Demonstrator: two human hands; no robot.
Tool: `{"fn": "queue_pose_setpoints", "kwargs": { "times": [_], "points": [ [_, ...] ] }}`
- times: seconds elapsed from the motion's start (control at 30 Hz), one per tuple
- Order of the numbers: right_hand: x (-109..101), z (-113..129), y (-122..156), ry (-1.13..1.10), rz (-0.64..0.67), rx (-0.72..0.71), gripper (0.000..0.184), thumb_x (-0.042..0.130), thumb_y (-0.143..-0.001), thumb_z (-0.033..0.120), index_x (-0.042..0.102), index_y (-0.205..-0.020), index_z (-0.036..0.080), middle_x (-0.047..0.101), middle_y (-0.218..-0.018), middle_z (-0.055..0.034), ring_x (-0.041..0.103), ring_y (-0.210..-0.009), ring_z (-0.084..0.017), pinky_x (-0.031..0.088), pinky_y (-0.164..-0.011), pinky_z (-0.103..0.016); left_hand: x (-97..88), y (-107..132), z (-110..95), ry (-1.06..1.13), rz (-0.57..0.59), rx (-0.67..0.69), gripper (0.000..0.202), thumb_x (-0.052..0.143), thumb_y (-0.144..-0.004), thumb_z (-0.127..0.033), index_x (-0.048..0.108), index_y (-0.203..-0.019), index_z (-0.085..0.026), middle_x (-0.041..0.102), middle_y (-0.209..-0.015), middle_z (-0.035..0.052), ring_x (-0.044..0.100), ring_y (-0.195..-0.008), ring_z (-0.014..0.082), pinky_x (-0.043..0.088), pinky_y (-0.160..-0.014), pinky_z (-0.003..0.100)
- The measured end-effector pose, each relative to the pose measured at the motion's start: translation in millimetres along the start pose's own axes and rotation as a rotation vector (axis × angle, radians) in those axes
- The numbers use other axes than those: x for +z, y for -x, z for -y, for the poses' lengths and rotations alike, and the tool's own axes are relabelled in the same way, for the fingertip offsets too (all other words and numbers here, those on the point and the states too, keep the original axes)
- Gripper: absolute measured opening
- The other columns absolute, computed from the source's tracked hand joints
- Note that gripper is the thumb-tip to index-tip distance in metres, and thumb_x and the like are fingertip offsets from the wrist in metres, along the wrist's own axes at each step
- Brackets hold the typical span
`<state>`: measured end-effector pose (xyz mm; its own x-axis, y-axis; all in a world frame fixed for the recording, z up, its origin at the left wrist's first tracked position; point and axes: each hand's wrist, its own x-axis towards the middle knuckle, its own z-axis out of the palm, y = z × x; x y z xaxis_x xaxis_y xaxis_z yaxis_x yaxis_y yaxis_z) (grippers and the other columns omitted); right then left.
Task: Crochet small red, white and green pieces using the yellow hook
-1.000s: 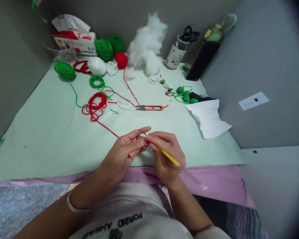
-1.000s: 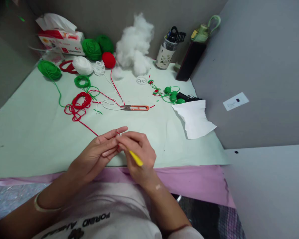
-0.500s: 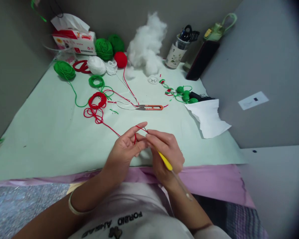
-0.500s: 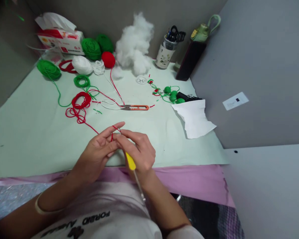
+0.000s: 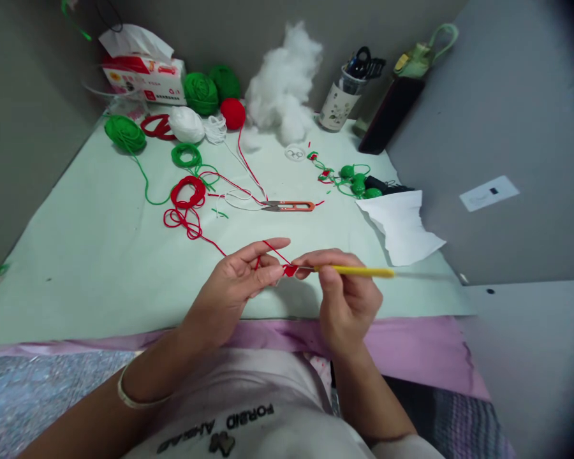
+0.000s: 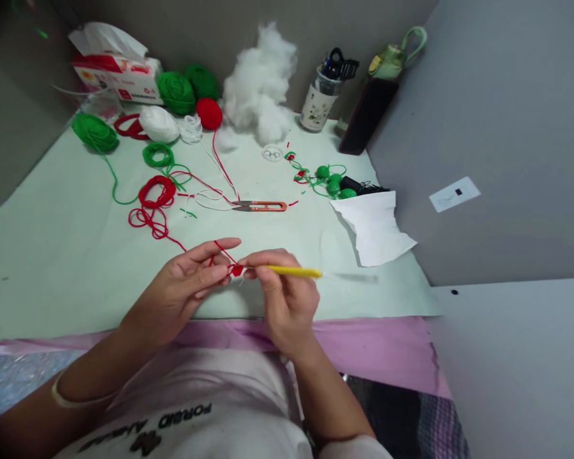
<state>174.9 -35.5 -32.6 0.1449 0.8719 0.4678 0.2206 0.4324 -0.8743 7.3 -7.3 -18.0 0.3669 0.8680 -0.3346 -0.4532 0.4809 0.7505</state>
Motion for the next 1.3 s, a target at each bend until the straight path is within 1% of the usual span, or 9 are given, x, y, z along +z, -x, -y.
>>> {"fn": "queue_pose_setpoints", "kwargs": {
  "times": [0.17, 0.3, 0.43, 0.53, 0.67, 0.9, 1.03, 1.17, 1.3],
  "points": [
    [-1.9, 0.9, 6.4, 0.391, 0.13, -0.358, 0.032, 0.069, -0.099, 0.017, 0.078, -0.123, 0.036, 0.079, -0.116, -0.0058, 0.076, -0.103, -0.024, 0.065, -0.082, -0.039, 3.6, 0.3, -0.5, 0.102, 0.04, -0.065, 0.039, 0.091, -0.08, -0.026, 0.084, -0.119, -0.021, 0.06, -0.07, -0.0036, 0.034, -0.054, 0.005, 0.033, -0.053, 0.017],
    [2.2, 1.3, 1.5, 0.065, -0.04, -0.136, 0.022, 0.061, -0.104, 0.021, 0.08, -0.113, 0.03, 0.076, -0.096, -0.0049, 0.072, -0.082, -0.02, 0.063, -0.071, -0.037, 2.3, -1.4, -2.9, 0.158, 0.023, -0.109, 0.028, 0.087, -0.083, -0.022, 0.086, -0.111, -0.02, 0.058, -0.07, -0.0056, 0.026, -0.051, 0.0028, 0.049, -0.07, 0.021],
    [10.2, -0.7, -4.2, -0.234, -0.057, 0.064, 0.018, 0.063, -0.105, 0.029, 0.08, -0.1, 0.027, 0.075, -0.091, -0.003, 0.069, -0.071, -0.017, 0.059, -0.064, -0.033, 2.6, -1.0, 2.2, 0.053, 0.002, -0.029, 0.026, 0.087, -0.083, -0.023, 0.086, -0.11, -0.023, 0.064, -0.074, -0.002, 0.047, -0.061, 0.0068, 0.044, -0.065, 0.019],
    [13.6, -2.6, -5.7, -0.155, -0.065, 0.02, 0.015, 0.067, -0.103, 0.027, 0.081, -0.1, 0.027, 0.08, -0.096, -0.004, 0.074, -0.088, -0.02, 0.061, -0.075, -0.035, 3.9, 0.1, 7.4, -0.024, 0.012, 0.034, 0.027, 0.087, -0.082, -0.023, 0.086, -0.109, -0.024, 0.069, -0.081, 0.0001, 0.058, -0.074, 0.011, 0.041, -0.063, 0.021],
    [11.7, -2.2, -3.4, -0.112, -0.038, -0.002, 0.018, 0.064, -0.104, 0.021, 0.08, -0.104, 0.028, 0.079, -0.096, -0.0031, 0.073, -0.085, -0.019, 0.06, -0.07, -0.033, 2.2, -1.0, 7.4, -0.064, 0.028, 0.063, 0.025, 0.084, -0.086, -0.026, 0.085, -0.111, -0.024, 0.074, -0.086, 0.0013, 0.061, -0.079, 0.0131, 0.045, -0.072, 0.023],
    [9.2, -5.6, 7.8, 0.34, 0.069, -0.347, 0.041, 0.067, -0.099, 0.01, 0.074, -0.133, 0.032, 0.077, -0.118, -0.0076, 0.074, -0.104, -0.022, 0.064, -0.084, -0.037, 5.4, -4.3, 6.8, 0.107, -0.027, -0.012, 0.041, 0.09, -0.079, -0.025, 0.082, -0.119, -0.02, 0.073, -0.081, 0.0003, 0.061, -0.074, 0.0113, 0.049, -0.073, 0.022],
    [9.7, -4.0, 6.1, 0.144, -0.029, -0.204, 0.03, 0.065, -0.102, 0.014, 0.079, -0.121, 0.032, 0.079, -0.105, -0.0048, 0.075, -0.095, -0.021, 0.063, -0.079, -0.038, 5.9, -3.2, 6.6, 0.222, 0.011, -0.106, 0.037, 0.09, -0.079, -0.018, 0.083, -0.115, -0.018, 0.075, -0.085, 0.0015, 0.064, -0.075, 0.0099, 0.053, -0.079, 0.021],
    [7.6, -0.6, 2.1, -0.135, -0.149, 0.024, 0.018, 0.066, -0.103, 0.021, 0.082, -0.104, 0.028, 0.077, -0.09, -0.0018, 0.071, -0.072, -0.016, 0.059, -0.065, -0.032, 1.0, -4.2, 6.1, 0.222, -0.005, -0.093, 0.031, 0.088, -0.082, -0.019, 0.085, -0.113, -0.019, 0.07, -0.073, -0.0024, 0.058, -0.065, 0.0062, 0.054, -0.078, 0.019],
    [5.2, 0.3, -0.2, -0.355, -0.172, 0.211, 0.013, 0.071, -0.1, 0.028, 0.083, -0.095, 0.026, 0.076, -0.087, -0.0018, 0.069, -0.064, -0.013, 0.057, -0.058, -0.027, -0.5, -5.6, 7.2, 0.205, -0.052, -0.074, 0.024, 0.092, -0.077, -0.021, 0.087, -0.101, -0.02, 0.072, -0.077, -0.0011, 0.064, -0.074, 0.0087, 0.055, -0.08, 0.02]
  ]
}}
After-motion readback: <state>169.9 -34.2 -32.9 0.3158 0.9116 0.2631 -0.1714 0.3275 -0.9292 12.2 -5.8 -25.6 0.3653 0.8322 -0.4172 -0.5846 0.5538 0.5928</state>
